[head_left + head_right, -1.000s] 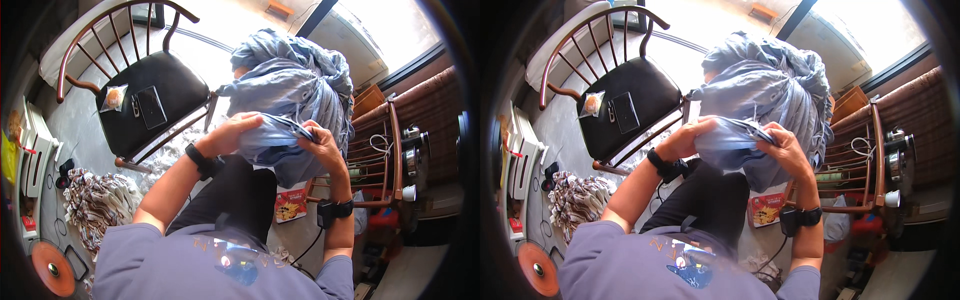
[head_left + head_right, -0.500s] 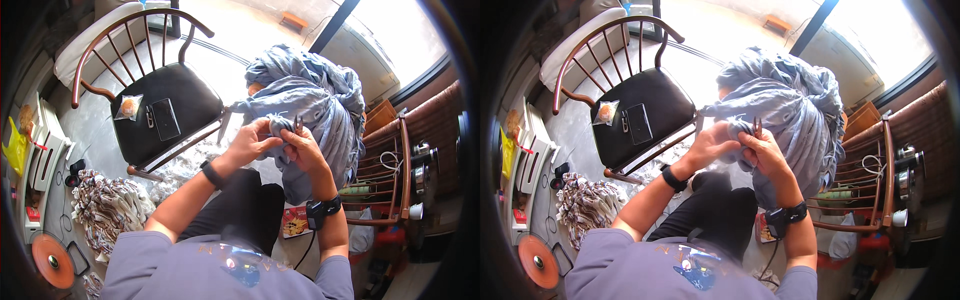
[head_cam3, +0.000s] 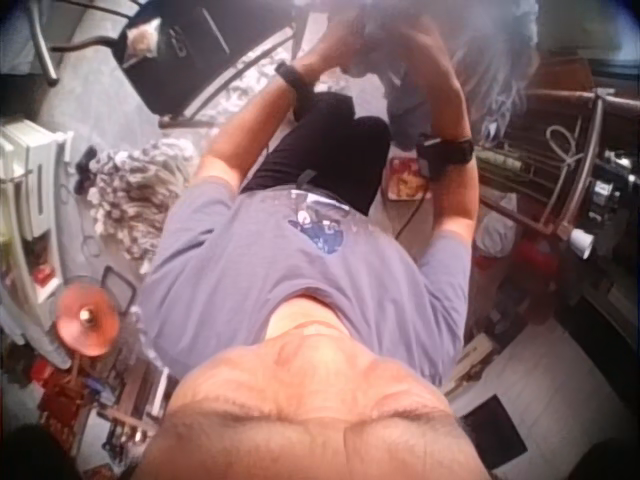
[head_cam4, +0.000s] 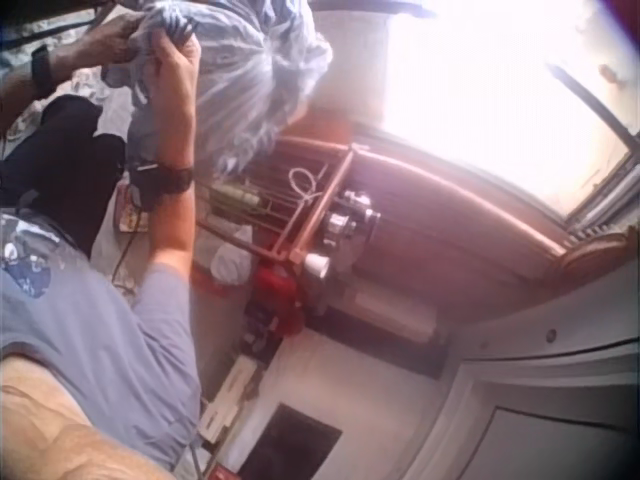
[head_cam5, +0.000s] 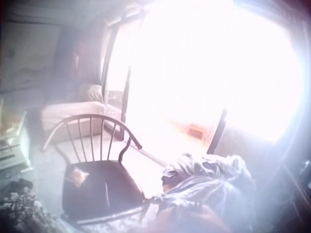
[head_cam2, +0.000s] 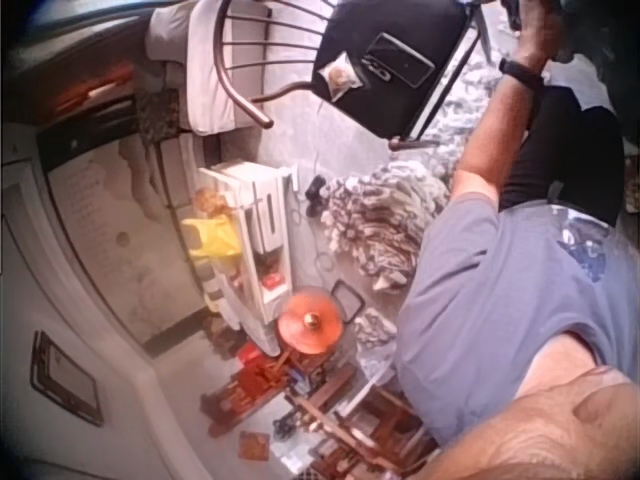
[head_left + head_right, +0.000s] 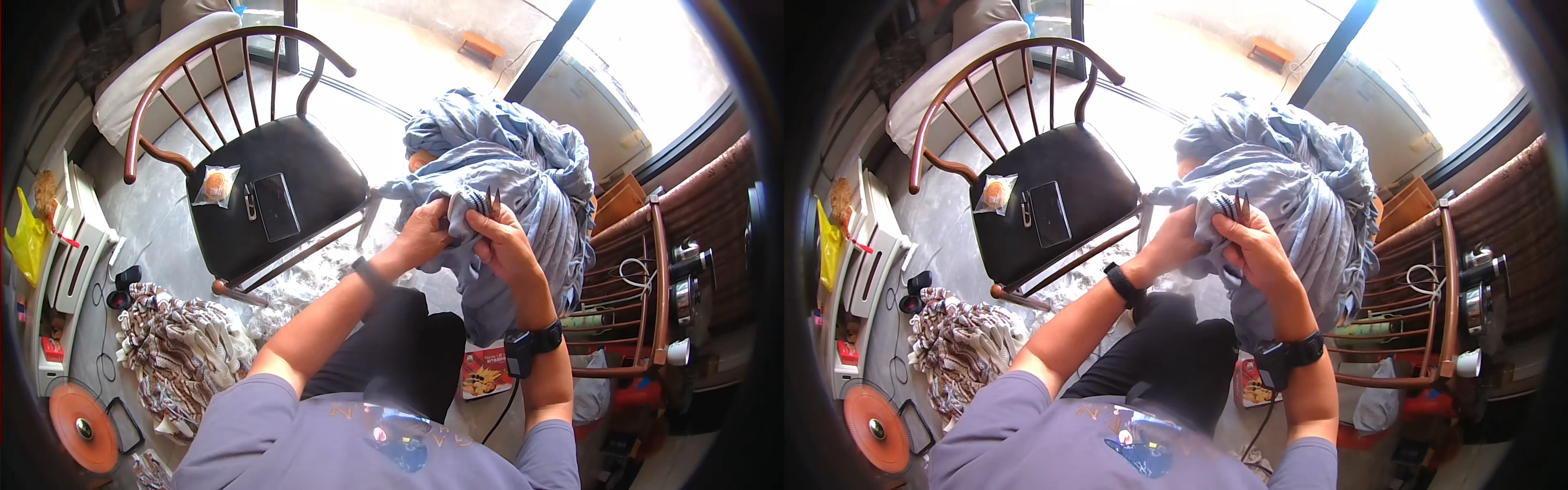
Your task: Replacing or repairing a zipper or fastener on a blue duvet cover.
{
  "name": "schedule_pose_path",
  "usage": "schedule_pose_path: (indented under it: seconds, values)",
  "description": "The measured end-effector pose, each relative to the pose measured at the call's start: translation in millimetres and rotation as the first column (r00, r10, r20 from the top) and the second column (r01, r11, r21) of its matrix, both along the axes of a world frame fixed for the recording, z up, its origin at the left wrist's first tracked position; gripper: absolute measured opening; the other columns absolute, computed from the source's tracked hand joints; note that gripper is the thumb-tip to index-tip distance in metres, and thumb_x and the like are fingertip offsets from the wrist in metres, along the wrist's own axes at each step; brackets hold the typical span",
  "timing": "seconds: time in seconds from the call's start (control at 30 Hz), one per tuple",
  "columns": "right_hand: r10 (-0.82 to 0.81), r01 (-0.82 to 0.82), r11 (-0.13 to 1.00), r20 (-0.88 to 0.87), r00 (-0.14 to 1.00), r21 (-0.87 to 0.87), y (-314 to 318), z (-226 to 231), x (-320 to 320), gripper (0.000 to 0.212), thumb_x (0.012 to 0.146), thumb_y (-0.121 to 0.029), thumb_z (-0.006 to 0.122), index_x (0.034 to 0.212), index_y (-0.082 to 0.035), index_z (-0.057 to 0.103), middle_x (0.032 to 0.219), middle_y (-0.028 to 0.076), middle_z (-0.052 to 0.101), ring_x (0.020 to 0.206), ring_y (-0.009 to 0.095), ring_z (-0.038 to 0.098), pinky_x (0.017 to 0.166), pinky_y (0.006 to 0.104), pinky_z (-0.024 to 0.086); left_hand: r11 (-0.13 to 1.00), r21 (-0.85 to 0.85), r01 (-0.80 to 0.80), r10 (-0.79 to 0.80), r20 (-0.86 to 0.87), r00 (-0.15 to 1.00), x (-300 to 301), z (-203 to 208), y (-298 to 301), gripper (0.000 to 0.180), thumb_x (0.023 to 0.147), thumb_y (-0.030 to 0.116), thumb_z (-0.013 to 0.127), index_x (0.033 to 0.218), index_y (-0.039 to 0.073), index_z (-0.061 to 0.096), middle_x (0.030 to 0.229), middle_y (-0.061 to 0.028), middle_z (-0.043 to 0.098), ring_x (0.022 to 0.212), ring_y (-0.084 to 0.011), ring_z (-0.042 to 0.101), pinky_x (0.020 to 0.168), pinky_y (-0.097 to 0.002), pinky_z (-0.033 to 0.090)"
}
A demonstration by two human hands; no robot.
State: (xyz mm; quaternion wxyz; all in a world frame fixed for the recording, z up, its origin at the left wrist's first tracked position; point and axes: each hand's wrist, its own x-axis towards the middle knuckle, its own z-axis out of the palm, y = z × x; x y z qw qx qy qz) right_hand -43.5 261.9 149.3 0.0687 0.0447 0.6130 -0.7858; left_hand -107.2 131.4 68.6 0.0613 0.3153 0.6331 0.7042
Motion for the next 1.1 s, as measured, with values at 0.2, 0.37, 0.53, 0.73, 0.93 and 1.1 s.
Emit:
schedule_pose_path:
  seconds: [0.2,0.37,0.53,0.73,0.93,1.1]
  values:
    - [-0.242,0.227,0.961,-0.081,0.967,-0.160,30.7,14.0,5.2,0.008,0.089,-0.012,0.055,0.088,-0.005,0.058,0.069,0.001,0.060,0.039,0.002,0.038,0.033,0.0165,0.027,0.984,0.139,0.113,-0.126,0.093,0.988,14.1,21.8,-2.7,0.009,0.081,0.008,0.061,0.086,0.002,0.058,0.078,-0.0031,0.060,0.071,-0.0075,0.056,0.059,-0.0243,0.045]
    - [-0.127,0.130,0.991,-0.055,0.990,0.036,46.3,-28.6,-2.1,0.006,0.086,-0.015,0.060,0.085,-0.011,0.055,0.060,-0.006,0.050,0.041,0.002,0.039,0.036,0.0167,0.027,0.805,0.244,0.541,-0.593,0.358,0.721,43.4,19.4,-11.9,0.016,0.087,0.018,0.061,0.092,0.004,0.054,0.080,0.0016,0.055,0.071,-0.0047,0.053,0.062,-0.0201,0.045]
    - [-0.107,0.123,0.986,0.133,0.985,-0.115,32.4,-63.9,-7.3,0.017,0.088,-0.024,0.060,0.094,-0.009,0.056,0.065,-0.004,0.053,0.043,0.003,0.043,0.037,0.0165,0.031,0.908,0.316,0.275,-0.399,0.448,0.800,18.9,-18.0,-32.1,0.011,0.089,0.018,0.057,0.091,0.007,0.054,0.082,0.0041,0.055,0.075,-0.0032,0.052,0.068,-0.0191,0.044]
    - [0.097,-0.097,0.995,-0.003,0.995,0.008,9.7,-43.0,-14.7,0.038,0.078,-0.026,0.072,0.107,-0.006,0.056,0.078,-0.005,0.057,0.058,0.000,0.046,0.048,0.0153,0.035,0.921,0.278,0.274,-0.375,0.442,0.815,20.3,-16.2,-43.1,0.013,0.090,0.016,0.056,0.096,0.005,0.056,0.085,-0.0010,0.061,0.073,-0.0065,0.058,0.067,-0.0221,0.048]
    - [0.218,-0.242,0.933,0.116,0.969,0.268,31.2,-43.8,-18.0,0.034,0.074,-0.021,0.075,0.101,-0.010,0.058,0.067,-0.008,0.049,0.049,-0.001,0.038,0.042,0.0145,0.026,0.972,0.202,0.117,-0.189,0.382,0.905,8.8,-24.4,-35.6,0.010,0.088,0.013,0.059,0.093,0.004,0.061,0.080,-0.0009,0.063,0.073,-0.0062,0.059,0.066,-0.0213,0.049]
    - [0.129,-0.133,0.971,0.031,0.991,0.198,17.8,-36.8,-5.8,0.012,0.079,-0.007,0.066,0.083,-0.009,0.055,0.070,-0.008,0.051,0.058,-0.001,0.042,0.049,0.0164,0.032,0.966,0.190,0.175,-0.246,0.471,0.847,11.1,-27.9,-37.2,0.016,0.085,0.020,0.065,0.090,0.005,0.061,0.078,0.0011,0.061,0.072,-0.0046,0.056,0.065,-0.0197,0.046]
